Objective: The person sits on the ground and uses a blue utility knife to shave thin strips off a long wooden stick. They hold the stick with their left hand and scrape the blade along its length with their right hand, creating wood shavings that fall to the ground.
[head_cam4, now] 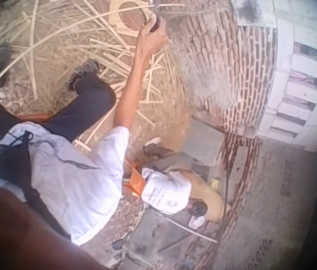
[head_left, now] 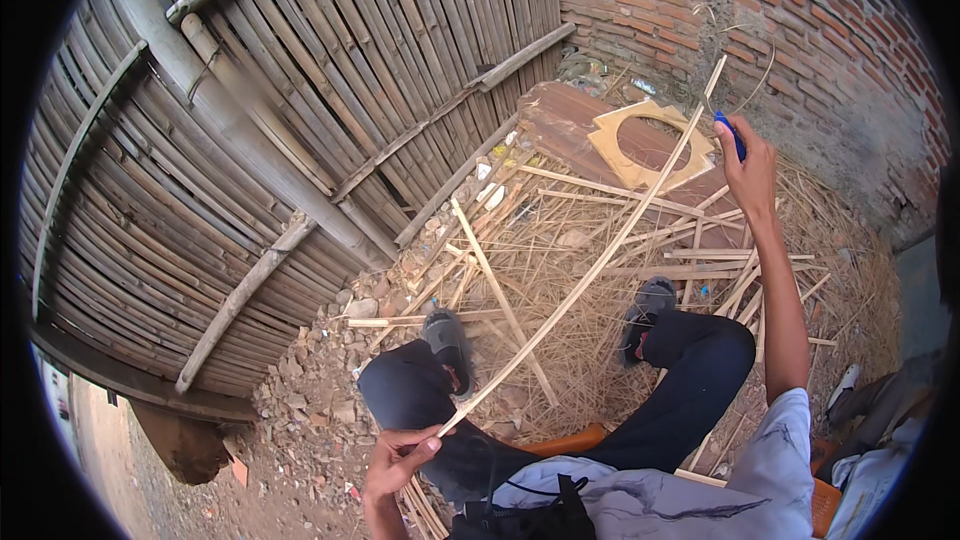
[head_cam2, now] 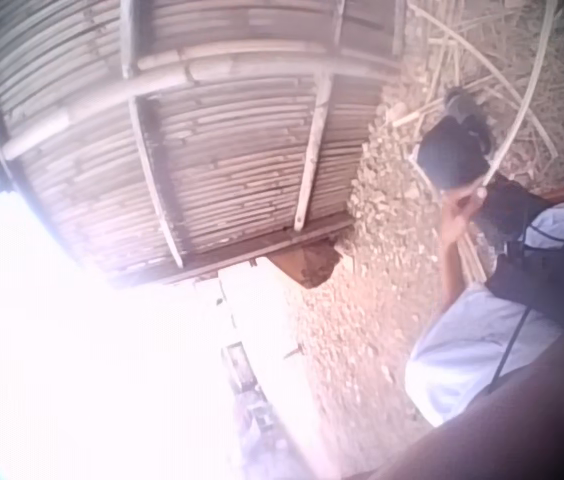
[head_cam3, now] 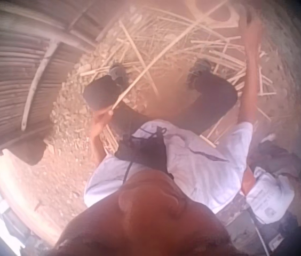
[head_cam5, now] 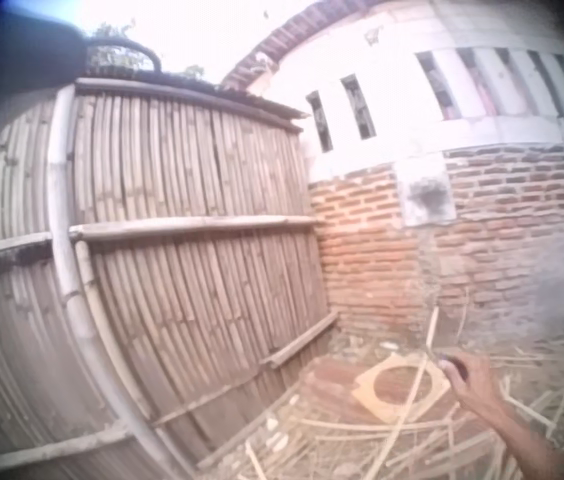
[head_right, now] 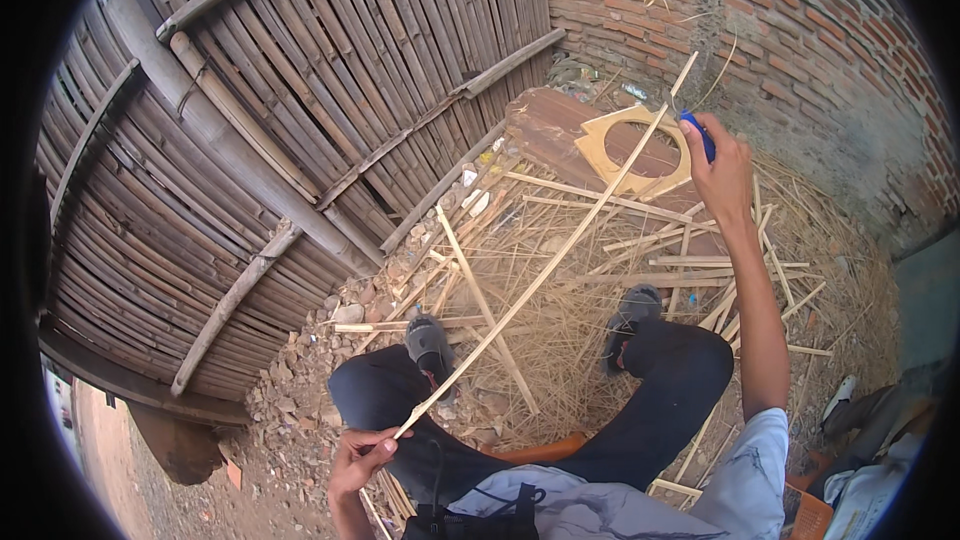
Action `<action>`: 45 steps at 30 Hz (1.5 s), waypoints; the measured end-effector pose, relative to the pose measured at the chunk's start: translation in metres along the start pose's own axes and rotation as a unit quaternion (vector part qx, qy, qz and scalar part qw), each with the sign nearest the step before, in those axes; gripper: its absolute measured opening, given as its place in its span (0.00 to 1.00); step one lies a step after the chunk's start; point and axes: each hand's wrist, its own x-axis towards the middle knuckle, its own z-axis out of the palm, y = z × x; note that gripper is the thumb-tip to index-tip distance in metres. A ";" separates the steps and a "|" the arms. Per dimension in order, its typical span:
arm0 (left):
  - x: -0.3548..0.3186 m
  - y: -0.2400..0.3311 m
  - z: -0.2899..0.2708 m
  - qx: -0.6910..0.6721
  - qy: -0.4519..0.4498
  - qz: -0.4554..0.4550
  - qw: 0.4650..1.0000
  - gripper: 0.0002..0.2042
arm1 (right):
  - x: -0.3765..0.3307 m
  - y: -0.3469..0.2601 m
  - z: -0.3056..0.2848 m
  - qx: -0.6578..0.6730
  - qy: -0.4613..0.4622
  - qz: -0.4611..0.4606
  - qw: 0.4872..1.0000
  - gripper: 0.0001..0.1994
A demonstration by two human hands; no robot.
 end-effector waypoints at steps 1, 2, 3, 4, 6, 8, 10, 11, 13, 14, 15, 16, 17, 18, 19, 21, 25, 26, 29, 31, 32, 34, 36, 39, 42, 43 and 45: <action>-0.006 -0.003 -0.011 0.010 0.002 -0.003 1.000 0.13 | 0.012 0.009 -0.005 -0.014 0.006 0.016 1.000 0.18; -0.011 -0.004 -0.016 0.019 0.005 -0.007 1.000 0.12 | 0.019 0.013 -0.007 -0.026 0.010 0.030 0.999 0.19; -0.014 -0.005 -0.017 0.026 0.028 0.002 0.999 0.12 | 0.021 0.014 -0.009 -0.027 -0.006 0.042 0.999 0.19; -0.017 -0.005 -0.017 0.032 0.049 0.010 0.998 0.12 | 0.021 0.016 -0.010 -0.030 -0.024 0.054 0.998 0.19; -0.014 -0.006 -0.011 0.039 0.099 0.038 0.994 0.12 | 0.016 0.018 -0.007 0.015 -0.061 0.071 0.996 0.20; -0.004 0.002 0.009 0.031 0.135 0.054 0.989 0.12 | -0.007 0.003 0.008 0.116 -0.108 0.077 0.984 0.22; 0.006 0.003 0.030 0.047 0.178 0.079 0.980 0.10 | -0.030 -0.045 -0.001 0.067 -0.245 0.132 0.958 0.25; 0.013 0.003 0.040 0.062 0.190 0.104 0.974 0.10 | -0.041 -0.052 0.000 0.048 -0.322 0.104 0.940 0.25; 0.026 0.007 0.060 0.092 0.216 0.153 0.960 0.10 | -0.062 -0.073 0.001 -0.022 -0.472 0.035 0.881 0.25; 0.028 0.017 0.069 0.113 0.227 0.151 0.956 0.09 | -0.072 -0.086 -0.001 -0.073 -0.540 -0.005 0.838 0.24; 0.030 0.022 0.074 0.130 0.235 0.158 0.950 0.09 | -0.089 -0.085 0.005 -0.090 -0.565 -0.053 0.818 0.23; 0.033 0.028 0.078 0.147 0.239 0.169 0.945 0.09 | -0.104 -0.082 0.010 -0.109 -0.585 -0.100 0.797 0.23; 0.036 0.031 0.081 0.163 0.247 0.179 0.938 0.09 | -0.113 -0.081 0.013 -0.122 -0.592 -0.105 0.790 0.23; 0.039 0.033 0.083 0.165 0.247 0.190 0.936 0.09 | -0.120 -0.080 0.016 -0.135 -0.598 -0.110 0.782 0.23; 0.040 0.034 0.084 0.166 0.251 0.198 0.933 0.08 | -0.123 -0.083 0.018 -0.145 -0.607 -0.118 0.772 0.23; 0.042 0.037 0.086 0.164 0.251 0.203 0.932 0.08 | -0.115 -0.086 0.014 -0.075 -0.563 -0.082 0.819 0.20; 0.051 0.035 0.095 0.134 0.212 0.213 0.944 0.09 | -0.107 -0.108 0.015 0.277 -0.408 0.095 0.865 0.18; 0.053 0.034 0.097 0.123 0.198 0.222 0.947 0.09 | -0.110 -0.114 0.017 0.365 -0.380 0.129 0.840 0.19; 0.052 0.044 0.104 0.132 0.150 0.206 0.958 0.09 | -0.121 -0.140 0.022 0.489 -0.305 0.181 0.797 0.19; 0.053 0.040 0.103 0.152 0.130 0.215 0.956 0.09 | -0.122 -0.150 0.024 0.502 -0.279 0.192 0.796 0.17; 0.051 0.042 0.103 0.162 0.123 0.210 0.956 0.09 | -0.122 -0.153 0.024 0.495 -0.274 0.194 0.801 0.17; 0.047 0.050 0.104 0.202 0.116 0.203 0.951 0.10 | -0.123 -0.155 0.026 0.486 -0.268 0.191 0.809 0.16; 0.046 0.068 0.110 0.259 0.111 0.200 0.938 0.12 | -0.127 -0.153 0.029 0.478 -0.261 0.185 0.818 0.16; 0.049 0.082 0.116 0.315 0.107 0.205 0.921 0.12 | -0.134 -0.149 0.034 0.432 -0.270 0.198 0.838 0.16; 0.051 0.083 0.119 0.351 0.094 0.208 0.908 0.13 | -0.137 -0.148 0.034 0.415 -0.265 0.178 0.852 0.17; 0.052 0.086 0.121 0.344 0.091 0.206 0.911 0.13 | -0.139 -0.148 0.035 0.421 -0.256 0.166 0.854 0.17; 0.052 0.094 0.126 0.331 0.086 0.202 0.918 0.14 | -0.144 -0.148 0.035 0.434 -0.236 0.140 0.858 0.16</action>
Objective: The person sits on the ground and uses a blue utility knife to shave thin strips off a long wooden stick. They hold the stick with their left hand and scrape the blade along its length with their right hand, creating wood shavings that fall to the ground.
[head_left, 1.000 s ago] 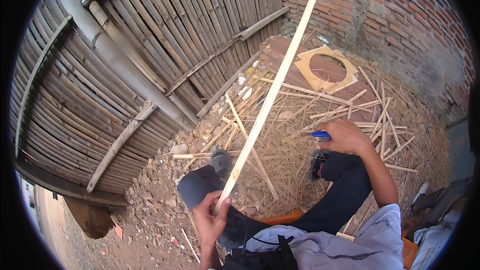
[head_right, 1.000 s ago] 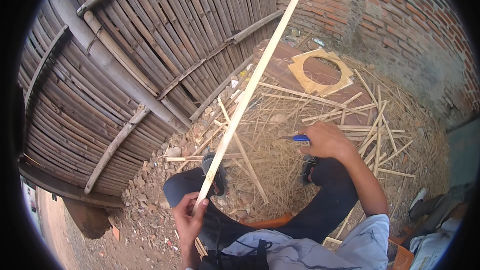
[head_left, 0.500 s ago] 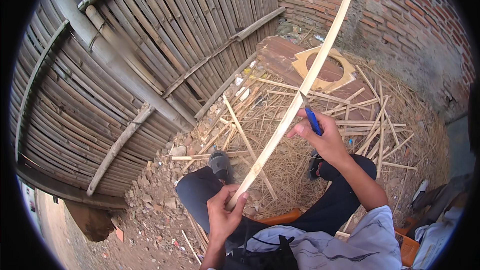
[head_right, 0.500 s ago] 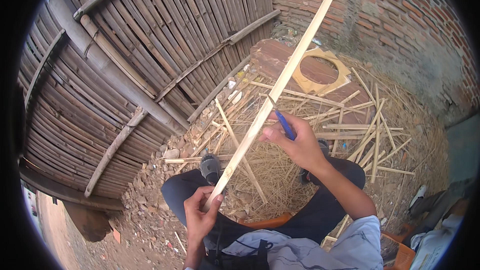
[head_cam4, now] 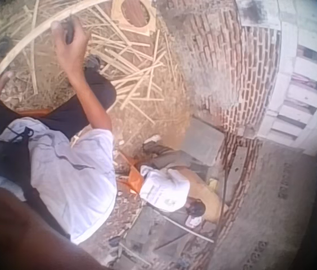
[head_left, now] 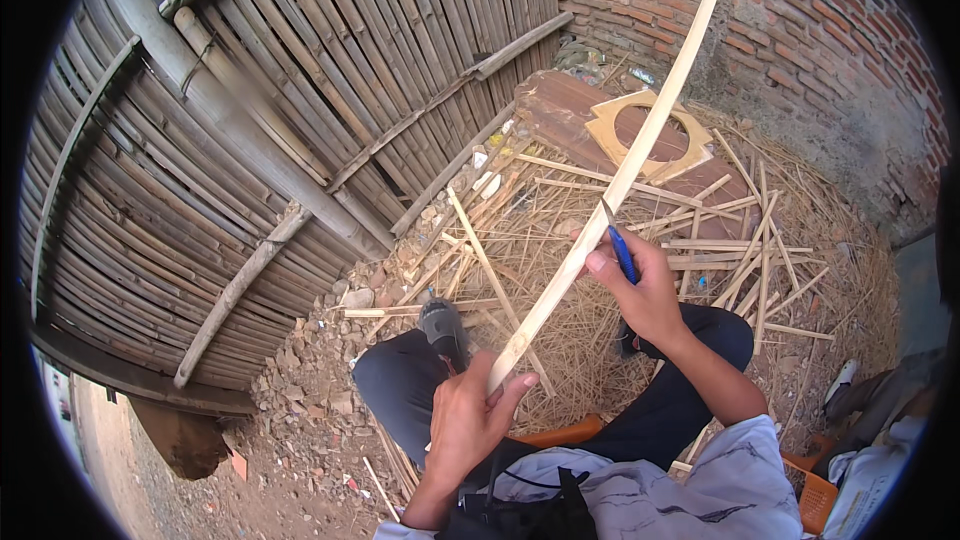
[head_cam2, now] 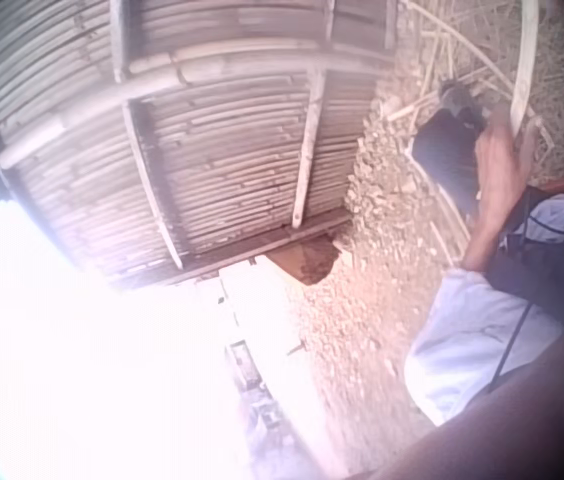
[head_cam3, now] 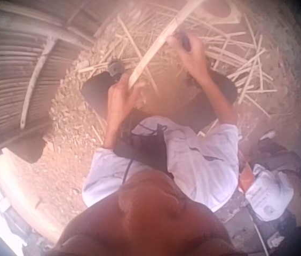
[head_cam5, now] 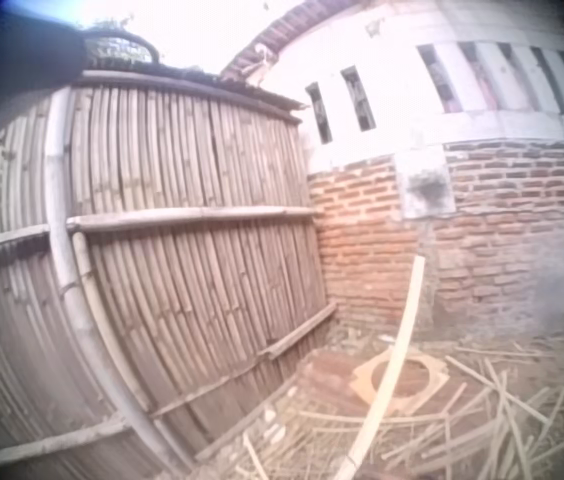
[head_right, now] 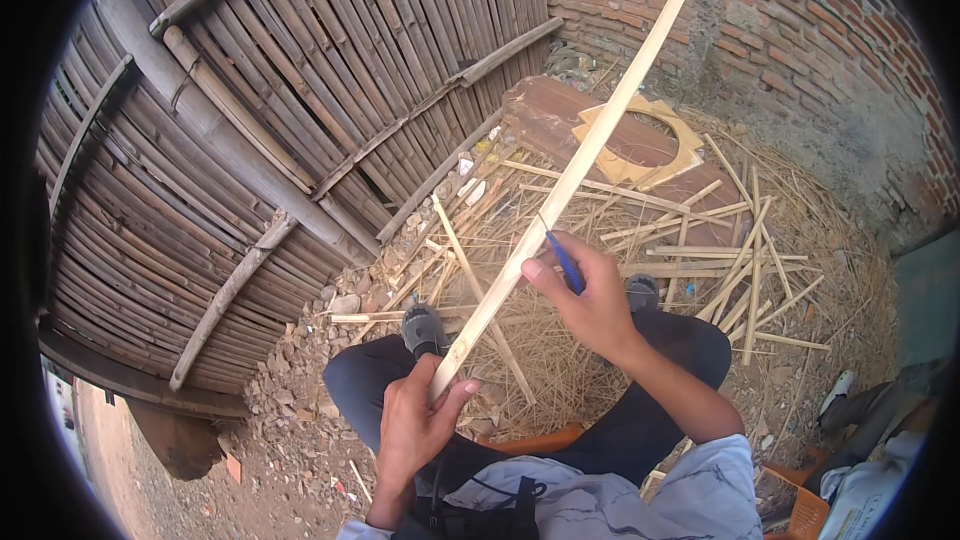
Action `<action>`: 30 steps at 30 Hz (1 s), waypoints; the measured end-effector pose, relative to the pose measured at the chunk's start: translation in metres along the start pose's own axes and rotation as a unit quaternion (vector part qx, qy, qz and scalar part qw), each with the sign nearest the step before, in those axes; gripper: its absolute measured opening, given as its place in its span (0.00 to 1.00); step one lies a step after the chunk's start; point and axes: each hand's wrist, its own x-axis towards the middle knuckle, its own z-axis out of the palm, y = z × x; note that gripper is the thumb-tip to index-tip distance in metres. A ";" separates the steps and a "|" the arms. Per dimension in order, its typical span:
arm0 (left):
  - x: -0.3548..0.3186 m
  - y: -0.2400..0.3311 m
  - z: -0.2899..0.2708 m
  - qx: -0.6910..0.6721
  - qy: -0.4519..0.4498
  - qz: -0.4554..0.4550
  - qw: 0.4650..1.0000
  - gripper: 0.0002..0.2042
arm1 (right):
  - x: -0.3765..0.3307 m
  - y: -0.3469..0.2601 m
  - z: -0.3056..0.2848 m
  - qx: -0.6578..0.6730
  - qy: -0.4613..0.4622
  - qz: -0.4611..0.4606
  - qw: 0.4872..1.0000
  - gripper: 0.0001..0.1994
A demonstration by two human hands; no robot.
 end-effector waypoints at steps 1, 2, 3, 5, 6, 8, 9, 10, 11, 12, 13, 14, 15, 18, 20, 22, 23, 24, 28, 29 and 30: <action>0.000 0.000 0.001 -0.007 0.010 -0.001 1.000 0.14 | -0.004 -0.003 0.000 0.001 -0.008 -0.017 1.000 0.16; 0.001 0.000 0.002 -0.015 0.020 -0.002 1.000 0.15 | -0.009 -0.008 -0.001 0.001 -0.015 -0.034 0.999 0.15; 0.001 -0.001 0.003 -0.022 0.030 -0.002 0.999 0.15 | -0.014 -0.013 -0.002 0.002 -0.023 -0.051 0.998 0.15; 0.002 0.003 0.004 -0.037 0.031 0.005 0.999 0.16 | -0.033 -0.018 0.003 -0.107 -0.043 -0.094 0.989 0.15; 0.003 0.004 0.004 -0.045 0.031 0.009 0.998 0.17 | -0.042 -0.018 0.008 -0.162 -0.053 -0.115 0.979 0.15; 0.005 0.004 0.006 -0.066 0.028 0.029 0.997 0.19 | -0.055 -0.018 0.017 -0.209 -0.094 -0.178 0.957 0.17; 0.006 0.005 0.008 -0.076 0.027 0.039 0.996 0.20 | -0.059 -0.018 0.020 -0.232 -0.115 -0.208 0.943 0.18; 0.006 0.005 0.009 -0.083 0.024 0.032 0.996 0.20 | -0.063 -0.015 0.024 -0.230 -0.107 -0.216 0.943 0.18; 0.006 0.005 0.009 -0.091 0.021 0.025 0.995 0.20 | -0.066 -0.011 0.027 -0.229 -0.098 -0.223 0.942 0.19; 0.006 0.005 0.010 -0.098 0.019 0.019 0.995 0.20 | -0.068 -0.010 0.029 -0.227 -0.090 -0.230 0.942 0.19; 0.006 0.006 0.011 -0.091 0.019 0.019 0.995 0.20 | -0.067 -0.010 0.030 -0.234 -0.089 -0.237 0.939 0.19; 0.006 0.006 0.011 -0.085 0.019 0.019 0.996 0.20 | -0.067 -0.011 0.031 -0.241 -0.089 -0.244 0.935 0.19; 0.005 0.007 0.012 -0.079 0.019 0.019 0.997 0.19 | -0.067 -0.011 0.032 -0.247 -0.088 -0.250 0.932 0.18; 0.005 0.004 0.016 -0.114 0.045 0.033 0.992 0.19 | -0.068 -0.014 0.035 -0.268 -0.079 -0.249 0.927 0.18; 0.004 -0.001 0.019 -0.126 0.041 0.021 0.991 0.18 | -0.068 -0.016 0.035 -0.277 -0.077 -0.248 0.925 0.18; 0.004 -0.005 0.021 -0.136 0.041 0.017 0.990 0.17 | -0.067 -0.018 0.036 -0.285 -0.072 -0.249 0.923 0.18; 0.005 -0.006 0.022 -0.141 0.042 0.018 0.989 0.17 | -0.066 -0.019 0.036 -0.288 -0.068 -0.251 0.921 0.18; 0.005 -0.008 0.023 -0.145 0.043 0.020 0.988 0.16 | -0.066 -0.020 0.036 -0.292 -0.065 -0.253 0.920 0.17; 0.003 -0.012 0.024 -0.151 0.019 -0.003 0.988 0.16 | -0.067 -0.021 0.034 -0.306 -0.054 -0.261 0.914 0.16; 0.003 -0.012 0.024 -0.157 0.015 -0.008 0.987 0.16 | -0.069 -0.019 0.034 -0.304 -0.051 -0.260 0.915 0.16; 0.002 -0.011 0.024 -0.162 0.011 -0.012 0.987 0.16 | -0.070 -0.018 0.034 -0.302 -0.049 -0.260 0.916 0.16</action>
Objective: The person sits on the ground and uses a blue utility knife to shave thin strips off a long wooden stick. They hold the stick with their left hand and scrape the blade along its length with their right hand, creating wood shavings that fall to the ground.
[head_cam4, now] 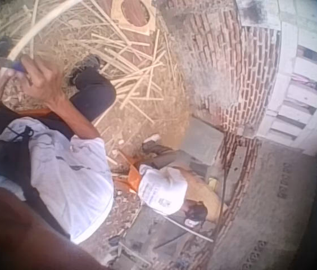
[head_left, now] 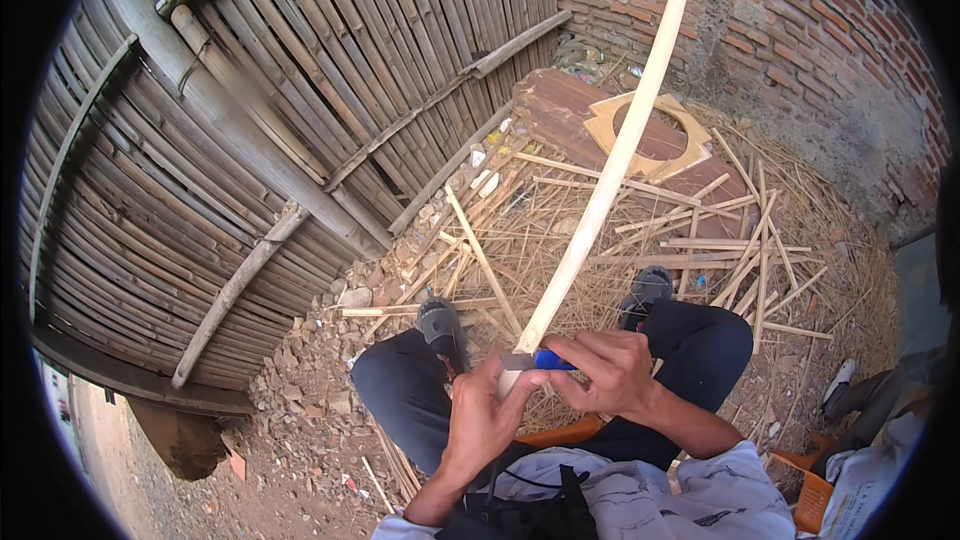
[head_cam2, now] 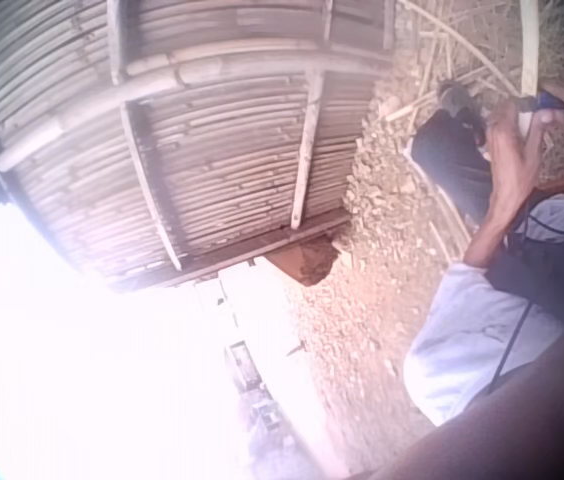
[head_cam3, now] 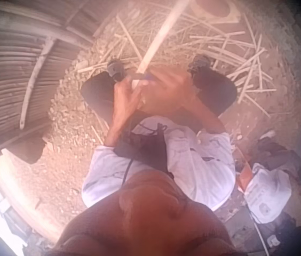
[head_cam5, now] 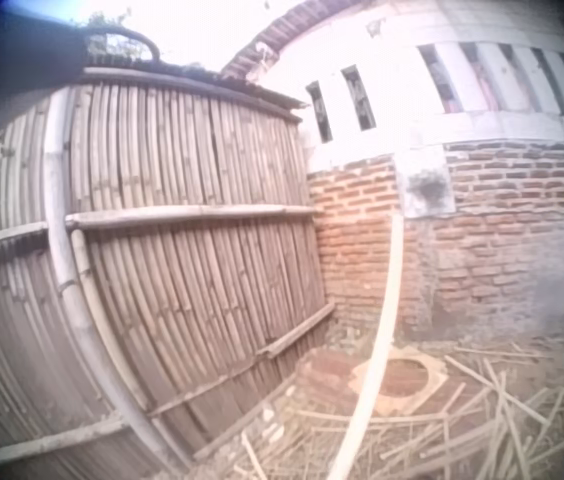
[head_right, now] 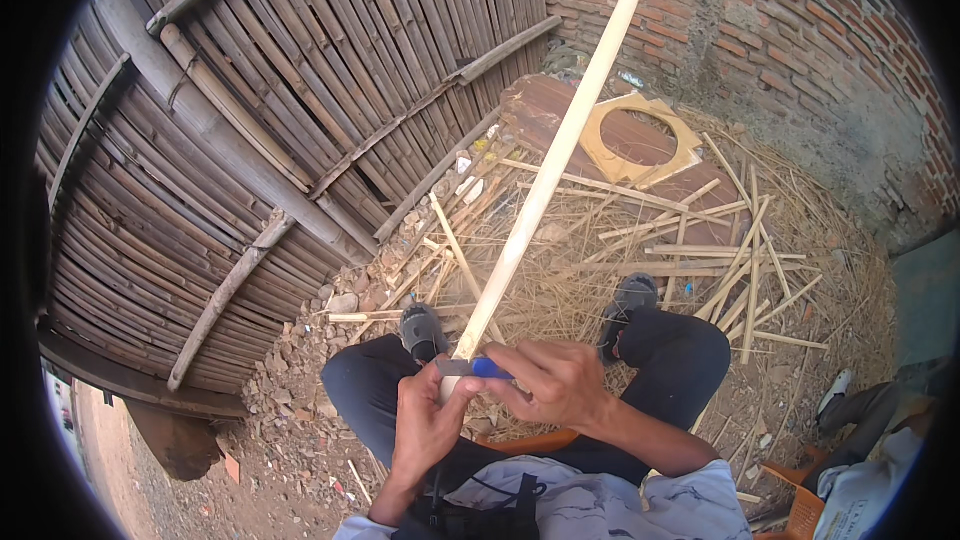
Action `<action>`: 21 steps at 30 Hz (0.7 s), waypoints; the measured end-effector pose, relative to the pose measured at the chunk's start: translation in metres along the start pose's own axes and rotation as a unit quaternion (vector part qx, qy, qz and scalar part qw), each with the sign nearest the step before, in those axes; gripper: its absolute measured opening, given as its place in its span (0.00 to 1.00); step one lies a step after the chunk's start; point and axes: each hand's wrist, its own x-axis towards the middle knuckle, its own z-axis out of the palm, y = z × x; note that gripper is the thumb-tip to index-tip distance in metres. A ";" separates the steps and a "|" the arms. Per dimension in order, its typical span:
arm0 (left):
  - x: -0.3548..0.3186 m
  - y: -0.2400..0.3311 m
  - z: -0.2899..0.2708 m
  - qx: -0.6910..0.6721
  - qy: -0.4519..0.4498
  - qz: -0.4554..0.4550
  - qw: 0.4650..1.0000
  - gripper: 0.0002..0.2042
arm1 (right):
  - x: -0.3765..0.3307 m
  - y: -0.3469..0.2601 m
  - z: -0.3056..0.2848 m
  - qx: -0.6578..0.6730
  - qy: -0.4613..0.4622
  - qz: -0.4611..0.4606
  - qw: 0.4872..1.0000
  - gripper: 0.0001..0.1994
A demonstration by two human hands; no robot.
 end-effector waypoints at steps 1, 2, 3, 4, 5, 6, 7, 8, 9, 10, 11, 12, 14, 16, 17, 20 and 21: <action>0.000 0.001 0.000 -0.002 0.001 0.004 1.000 0.16 | 0.000 0.000 -0.001 -0.006 0.003 0.001 1.000 0.16; 0.001 0.002 0.000 -0.003 0.002 0.007 1.000 0.16 | 0.001 -0.001 -0.002 -0.012 0.005 0.002 1.000 0.16; 0.001 0.003 0.000 -0.005 0.003 0.011 1.000 0.16 | 0.001 -0.002 -0.003 -0.018 0.008 0.003 1.000 0.16; 0.001 0.003 0.000 -0.004 0.002 0.012 1.000 0.16 | 0.001 -0.002 -0.003 -0.022 0.007 0.001 1.000 0.16; 0.000 0.002 0.000 -0.004 0.001 0.013 1.000 0.16 | 0.001 -0.002 -0.004 -0.026 0.006 -0.001 1.000 0.17; 0.000 0.002 0.000 -0.003 0.000 0.013 1.000 0.15 | 0.002 -0.002 -0.005 -0.030 0.006 -0.003 1.000 0.17; 0.000 0.004 -0.001 -0.013 -0.001 0.010 1.000 0.15 | 0.002 -0.001 -0.005 -0.036 0.006 0.000 0.999 0.17; 0.000 0.008 -0.001 -0.023 -0.001 0.006 1.000 0.14 | 0.002 -0.001 -0.005 -0.041 0.005 0.003 0.999 0.17; 0.001 0.011 -0.002 -0.034 -0.002 0.003 0.999 0.14 | 0.002 0.000 -0.006 -0.047 0.005 0.007 0.999 0.16; 0.001 0.014 -0.003 -0.030 -0.009 0.002 1.000 0.14 | 0.002 0.000 -0.008 -0.054 -0.001 0.005 0.999 0.16; 0.002 0.016 -0.004 -0.027 -0.016 0.001 1.000 0.14 | 0.003 -0.001 -0.010 -0.062 -0.006 0.003 0.998 0.16; 0.003 0.017 -0.006 -0.023 -0.024 0.000 0.999 0.13 | 0.005 0.001 -0.013 -0.070 -0.012 0.001 0.997 0.16; -0.006 0.006 -0.013 -0.005 -0.036 -0.036 0.999 0.14 | 0.010 0.021 -0.015 -0.072 0.096 0.044 0.992 0.15; -0.019 -0.002 -0.021 -0.007 -0.031 -0.056 0.998 0.14 | 0.025 0.075 -0.057 -0.120 0.206 0.237 0.942 0.15; -0.026 -0.003 -0.025 -0.016 -0.026 -0.062 0.998 0.14 | 0.030 0.082 -0.074 -0.121 0.197 0.270 0.935 0.15; -0.025 -0.007 -0.025 -0.026 0.008 -0.062 0.998 0.14 | 0.025 0.073 -0.077 -0.092 0.163 0.266 0.946 0.15; -0.019 -0.006 -0.026 -0.012 0.011 -0.059 0.998 0.14 | 0.020 0.067 -0.071 -0.076 0.151 0.247 0.954 0.15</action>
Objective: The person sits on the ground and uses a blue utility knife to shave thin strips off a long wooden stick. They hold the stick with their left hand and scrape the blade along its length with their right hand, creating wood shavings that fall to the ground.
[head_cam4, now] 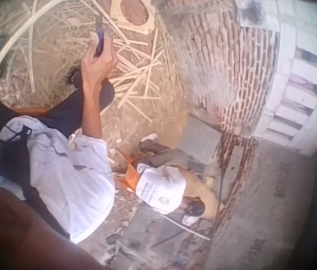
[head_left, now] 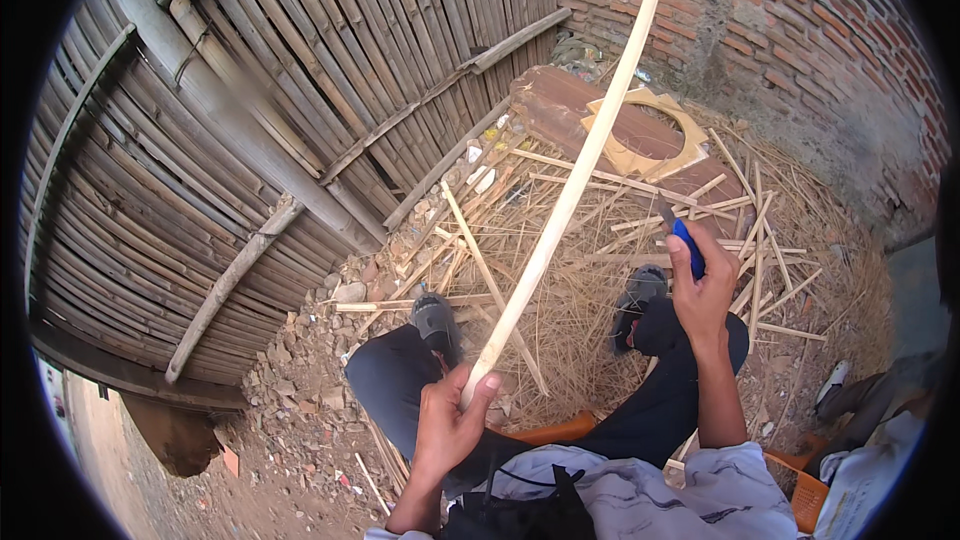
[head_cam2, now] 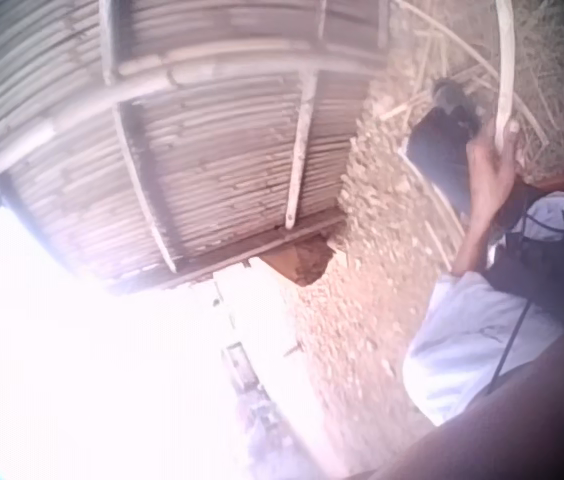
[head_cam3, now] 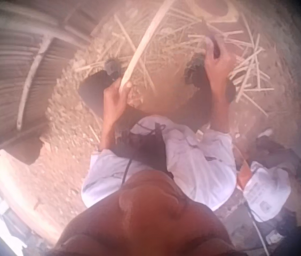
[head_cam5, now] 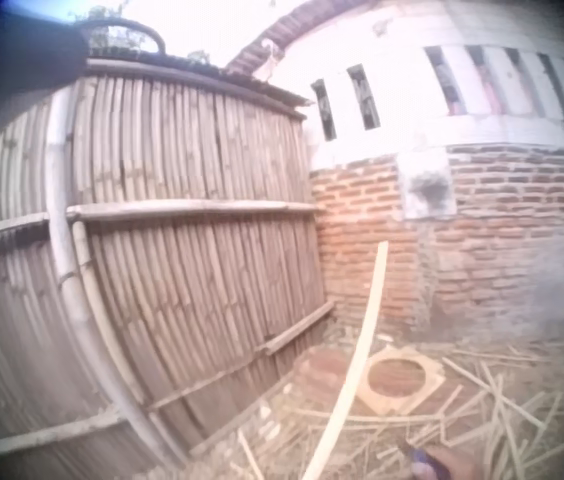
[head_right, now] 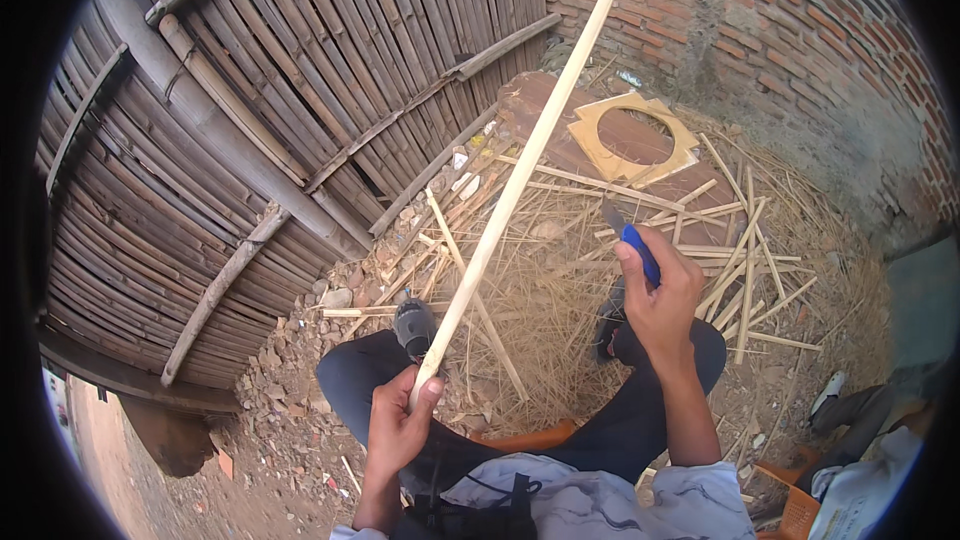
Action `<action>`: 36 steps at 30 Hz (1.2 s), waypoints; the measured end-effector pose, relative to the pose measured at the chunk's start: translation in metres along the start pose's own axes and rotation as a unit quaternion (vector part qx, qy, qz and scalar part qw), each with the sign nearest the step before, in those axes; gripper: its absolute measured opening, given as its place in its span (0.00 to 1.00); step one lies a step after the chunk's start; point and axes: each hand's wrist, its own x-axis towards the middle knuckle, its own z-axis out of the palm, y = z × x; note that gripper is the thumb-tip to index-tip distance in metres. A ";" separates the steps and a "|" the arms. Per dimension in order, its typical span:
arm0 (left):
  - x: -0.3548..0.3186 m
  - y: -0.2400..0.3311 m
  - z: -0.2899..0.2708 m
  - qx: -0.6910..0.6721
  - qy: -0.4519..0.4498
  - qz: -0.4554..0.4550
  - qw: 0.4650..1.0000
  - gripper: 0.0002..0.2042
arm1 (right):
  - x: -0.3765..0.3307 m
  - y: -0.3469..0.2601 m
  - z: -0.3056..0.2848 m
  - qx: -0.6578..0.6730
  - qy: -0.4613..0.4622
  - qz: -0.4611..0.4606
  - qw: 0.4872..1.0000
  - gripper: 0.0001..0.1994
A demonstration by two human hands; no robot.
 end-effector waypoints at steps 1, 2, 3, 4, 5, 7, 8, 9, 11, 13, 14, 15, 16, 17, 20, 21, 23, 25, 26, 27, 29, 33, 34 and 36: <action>0.006 0.004 -0.001 0.013 0.004 0.007 1.000 0.14 | -0.007 -0.002 0.004 0.013 -0.013 -0.023 1.000 0.15; 0.010 0.001 -0.003 0.027 0.000 0.013 1.000 0.14 | -0.015 -0.004 0.010 0.028 -0.025 -0.044 0.998 0.15; 0.013 0.001 -0.001 0.026 0.000 0.026 0.999 0.14 | -0.023 -0.007 0.015 0.043 -0.036 -0.066 0.996 0.15; 0.014 0.001 0.000 0.028 0.003 0.038 0.999 0.14 | -0.030 -0.012 0.023 0.061 -0.060 -0.081 0.993 0.15; 0.015 0.002 0.002 0.029 0.003 0.050 0.998 0.15 | -0.037 -0.017 0.028 0.077 -0.084 -0.095 0.989 0.15; 0.016 0.011 0.004 -0.004 -0.010 0.053 0.999 0.14 | -0.052 -0.021 0.037 0.093 -0.130 -0.120 0.980 0.15; 0.017 0.015 0.005 -0.021 -0.017 0.054 0.998 0.15 | -0.059 -0.021 0.041 0.094 -0.151 -0.132 0.975 0.15; 0.017 0.017 0.006 -0.017 -0.019 0.056 0.998 0.15 | -0.065 -0.021 0.043 0.094 -0.173 -0.144 0.970 0.15; 0.017 0.020 0.009 -0.008 -0.023 0.059 0.998 0.16 | -0.070 -0.025 0.045 0.107 -0.183 -0.164 0.964 0.15; 0.018 0.023 0.011 -0.023 -0.031 0.059 0.998 0.15 | -0.070 -0.033 0.045 0.112 -0.194 -0.184 0.957 0.15; 0.019 0.023 0.012 -0.030 -0.036 0.060 0.997 0.14 | -0.068 -0.039 0.045 0.117 -0.187 -0.203 0.954 0.15; 0.020 0.021 0.013 -0.028 -0.038 0.073 0.996 0.14 | -0.067 -0.042 0.045 0.116 -0.187 -0.210 0.953 0.15; 0.022 0.016 0.015 -0.025 -0.040 0.086 0.995 0.15 | -0.067 -0.044 0.046 0.117 -0.186 -0.216 0.951 0.16; 0.023 0.013 0.017 -0.021 -0.042 0.099 0.994 0.16 | -0.067 -0.046 0.046 0.118 -0.185 -0.223 0.950 0.16; 0.022 0.011 0.019 -0.013 -0.055 0.080 0.995 0.14 | -0.066 -0.053 0.046 0.114 -0.189 -0.231 0.948 0.16; 0.021 0.010 0.020 -0.019 -0.049 0.084 0.995 0.15 | -0.066 -0.054 0.047 0.113 -0.185 -0.237 0.947 0.16; 0.021 0.010 0.024 -0.030 -0.040 0.093 0.994 0.19 | -0.066 -0.056 0.048 0.111 -0.176 -0.249 0.946 0.16; 0.020 0.013 0.022 0.009 -0.037 0.107 0.994 0.17 | -0.067 -0.058 0.049 0.111 -0.179 -0.242 0.947 0.15; 0.020 0.016 0.021 0.029 -0.036 0.114 0.992 0.17 | -0.068 -0.058 0.050 0.111 -0.180 -0.238 0.948 0.15; 0.021 0.018 0.020 0.048 -0.040 0.109 0.992 0.18 | -0.067 -0.059 0.050 0.106 -0.181 -0.236 0.949 0.15; 0.020 0.021 0.018 0.085 -0.046 0.099 0.990 0.19 | -0.065 -0.062 0.049 0.097 -0.181 -0.233 0.950 0.14; 0.020 0.016 0.019 0.096 -0.049 0.082 0.991 0.19 | -0.062 -0.066 0.046 0.078 -0.192 -0.223 0.953 0.14; 0.020 0.016 0.019 0.100 -0.049 0.086 0.990 0.19 | -0.062 -0.067 0.044 0.075 -0.189 -0.221 0.954 0.14; 0.020 0.016 0.020 0.106 -0.047 0.092 0.989 0.19 | -0.061 -0.068 0.044 0.066 -0.187 -0.218 0.956 0.14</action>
